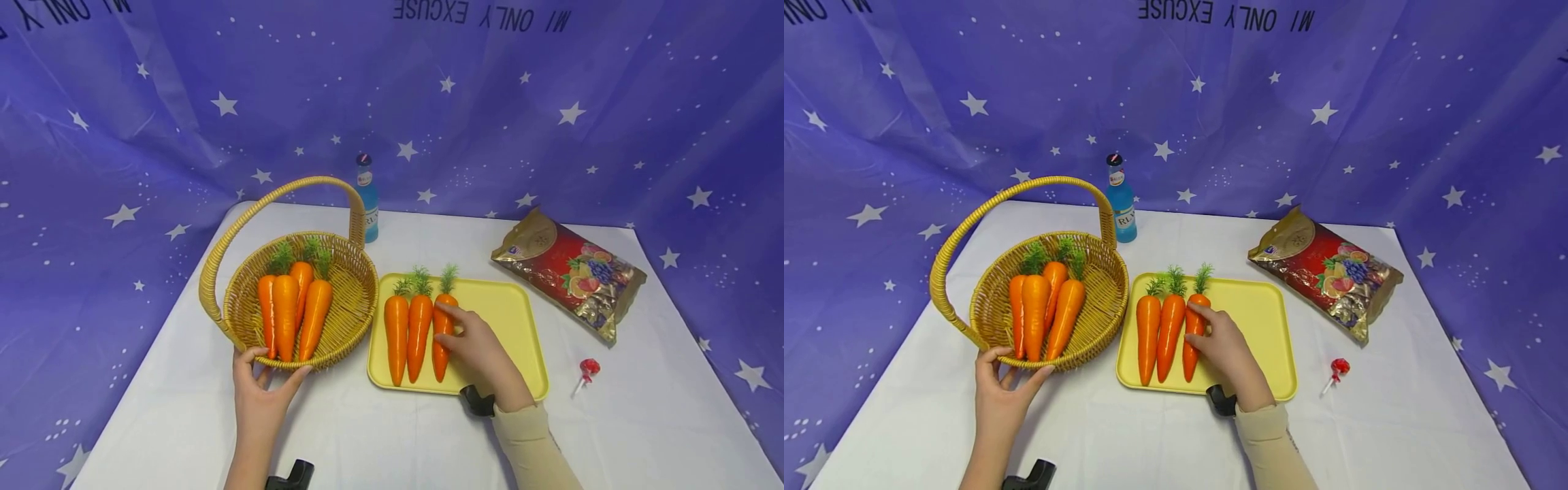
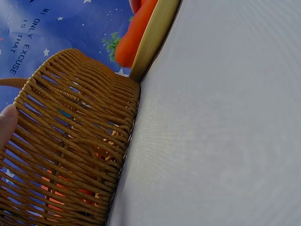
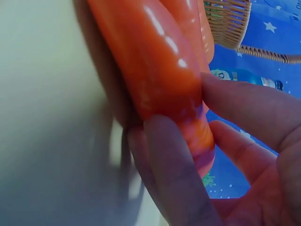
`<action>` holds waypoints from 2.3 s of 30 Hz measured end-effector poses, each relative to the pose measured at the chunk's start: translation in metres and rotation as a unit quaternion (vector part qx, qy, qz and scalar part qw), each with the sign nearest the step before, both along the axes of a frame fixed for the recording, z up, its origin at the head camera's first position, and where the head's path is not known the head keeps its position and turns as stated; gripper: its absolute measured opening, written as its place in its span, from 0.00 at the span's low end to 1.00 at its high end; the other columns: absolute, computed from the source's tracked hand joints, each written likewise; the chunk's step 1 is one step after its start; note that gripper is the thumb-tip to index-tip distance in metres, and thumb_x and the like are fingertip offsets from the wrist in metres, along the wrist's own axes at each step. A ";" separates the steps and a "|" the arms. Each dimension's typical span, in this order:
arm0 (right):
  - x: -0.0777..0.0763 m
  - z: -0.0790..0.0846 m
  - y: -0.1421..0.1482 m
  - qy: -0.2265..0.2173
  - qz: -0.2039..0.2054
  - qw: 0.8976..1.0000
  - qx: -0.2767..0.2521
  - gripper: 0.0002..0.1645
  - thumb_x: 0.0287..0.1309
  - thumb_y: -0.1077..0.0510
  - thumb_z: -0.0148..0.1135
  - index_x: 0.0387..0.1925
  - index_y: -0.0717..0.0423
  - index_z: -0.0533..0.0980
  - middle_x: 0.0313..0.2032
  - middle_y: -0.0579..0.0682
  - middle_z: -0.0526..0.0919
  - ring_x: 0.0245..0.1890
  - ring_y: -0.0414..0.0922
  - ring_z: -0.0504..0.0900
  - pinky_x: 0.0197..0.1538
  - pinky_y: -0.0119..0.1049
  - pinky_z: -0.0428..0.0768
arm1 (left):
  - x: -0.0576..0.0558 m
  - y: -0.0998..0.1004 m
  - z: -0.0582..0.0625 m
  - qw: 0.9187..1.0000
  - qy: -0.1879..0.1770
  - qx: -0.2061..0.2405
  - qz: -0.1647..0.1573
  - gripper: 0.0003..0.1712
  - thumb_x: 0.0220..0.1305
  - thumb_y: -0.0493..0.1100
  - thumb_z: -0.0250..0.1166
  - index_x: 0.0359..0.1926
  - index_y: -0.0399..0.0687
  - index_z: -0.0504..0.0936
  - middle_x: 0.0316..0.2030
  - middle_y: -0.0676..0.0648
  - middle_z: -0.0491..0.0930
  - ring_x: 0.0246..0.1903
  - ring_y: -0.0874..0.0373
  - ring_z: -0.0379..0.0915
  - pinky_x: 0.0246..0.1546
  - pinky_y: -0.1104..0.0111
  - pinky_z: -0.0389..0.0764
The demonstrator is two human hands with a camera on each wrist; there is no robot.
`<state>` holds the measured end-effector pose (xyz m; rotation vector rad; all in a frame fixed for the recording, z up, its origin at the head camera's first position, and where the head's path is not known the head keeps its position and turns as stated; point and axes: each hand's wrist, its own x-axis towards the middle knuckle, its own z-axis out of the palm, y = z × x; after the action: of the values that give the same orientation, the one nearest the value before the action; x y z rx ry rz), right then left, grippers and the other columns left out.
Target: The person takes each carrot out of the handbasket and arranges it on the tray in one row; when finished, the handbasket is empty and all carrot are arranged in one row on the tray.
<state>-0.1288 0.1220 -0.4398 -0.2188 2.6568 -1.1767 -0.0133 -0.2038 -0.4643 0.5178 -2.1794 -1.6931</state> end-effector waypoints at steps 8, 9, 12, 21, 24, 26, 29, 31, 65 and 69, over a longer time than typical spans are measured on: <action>0.004 -0.002 -0.009 -0.001 0.010 1.000 -0.002 0.35 0.53 0.58 0.71 0.64 0.50 0.71 0.44 0.58 0.74 0.39 0.50 0.71 0.39 0.38 0.74 | 0.000 0.000 0.000 1.000 -0.008 0.002 0.001 0.44 0.45 0.38 0.80 0.57 0.38 0.60 0.74 0.49 0.37 0.70 0.49 0.45 0.63 0.55 0.65; 0.004 -0.001 -0.010 0.000 0.013 1.000 -0.001 0.36 0.53 0.57 0.71 0.65 0.49 0.71 0.45 0.58 0.75 0.40 0.50 0.71 0.40 0.39 0.73 | 0.000 -0.001 0.000 1.000 -0.008 0.002 0.001 0.44 0.45 0.39 0.80 0.57 0.39 0.60 0.74 0.49 0.36 0.70 0.49 0.45 0.64 0.54 0.65; 0.006 0.000 -0.013 0.003 0.018 1.000 0.013 0.40 0.53 0.55 0.71 0.68 0.45 0.67 0.47 0.58 0.75 0.42 0.50 0.73 0.43 0.42 0.75 | 0.000 -0.001 -0.001 1.000 -0.007 0.003 0.000 0.44 0.45 0.39 0.80 0.57 0.38 0.60 0.75 0.50 0.36 0.70 0.49 0.45 0.64 0.53 0.65; 0.008 0.008 -0.011 0.012 0.000 0.997 0.077 0.44 0.56 0.47 0.68 0.72 0.41 0.59 0.57 0.59 0.74 0.53 0.56 0.74 0.56 0.53 0.74 | 0.000 -0.002 -0.001 1.000 -0.010 0.004 0.000 0.46 0.45 0.40 0.80 0.59 0.39 0.60 0.75 0.51 0.35 0.71 0.50 0.45 0.64 0.55 0.65; 0.008 0.010 -0.009 0.003 -0.007 0.997 0.081 0.44 0.58 0.46 0.67 0.72 0.42 0.58 0.62 0.59 0.71 0.60 0.59 0.70 0.61 0.58 0.70 | -0.001 -0.002 -0.001 1.000 -0.005 0.004 -0.001 0.46 0.44 0.39 0.80 0.59 0.39 0.60 0.74 0.50 0.38 0.70 0.50 0.46 0.64 0.53 0.66; 0.007 0.011 -0.009 0.000 -0.012 0.996 0.083 0.44 0.58 0.46 0.66 0.72 0.43 0.58 0.63 0.59 0.70 0.61 0.59 0.69 0.62 0.59 0.69 | -0.001 -0.001 -0.002 1.000 -0.003 0.004 -0.001 0.46 0.44 0.38 0.80 0.59 0.39 0.60 0.74 0.49 0.39 0.70 0.50 0.47 0.63 0.52 0.66; 0.008 0.012 -0.010 0.008 -0.016 0.996 0.091 0.43 0.59 0.47 0.66 0.72 0.45 0.59 0.62 0.60 0.71 0.59 0.60 0.70 0.60 0.59 0.70 | -0.001 -0.001 -0.003 1.000 -0.002 0.005 0.000 0.46 0.43 0.38 0.80 0.59 0.39 0.61 0.74 0.49 0.39 0.70 0.50 0.48 0.63 0.52 0.67; 0.008 0.014 -0.011 0.032 -0.021 0.993 0.111 0.42 0.59 0.47 0.65 0.71 0.48 0.60 0.58 0.61 0.73 0.54 0.60 0.74 0.55 0.57 0.75 | -0.001 -0.001 -0.003 1.000 -0.003 0.006 0.000 0.46 0.43 0.38 0.80 0.59 0.39 0.61 0.74 0.48 0.38 0.70 0.50 0.48 0.63 0.52 0.67; -0.028 0.045 -0.180 0.028 0.192 0.978 0.077 0.39 0.61 0.49 0.65 0.70 0.49 0.62 0.47 0.50 0.83 0.26 0.40 0.79 0.30 0.30 0.78 | 0.001 0.000 -0.004 1.000 -0.009 0.007 0.005 0.45 0.46 0.39 0.79 0.60 0.40 0.60 0.75 0.50 0.35 0.71 0.50 0.43 0.63 0.55 0.66; -0.030 0.042 -0.188 0.014 0.194 0.976 0.096 0.41 0.60 0.48 0.65 0.71 0.51 0.61 0.38 0.50 0.84 0.24 0.40 0.77 0.27 0.30 0.77 | 0.001 0.000 -0.003 1.000 -0.010 0.005 0.004 0.45 0.46 0.39 0.79 0.60 0.40 0.60 0.75 0.50 0.34 0.71 0.51 0.43 0.63 0.58 0.66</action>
<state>-0.1583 -0.0663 -0.3983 -0.6864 2.5657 -0.7944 -0.0125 -0.2040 -0.4677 0.5476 -2.1805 -1.7024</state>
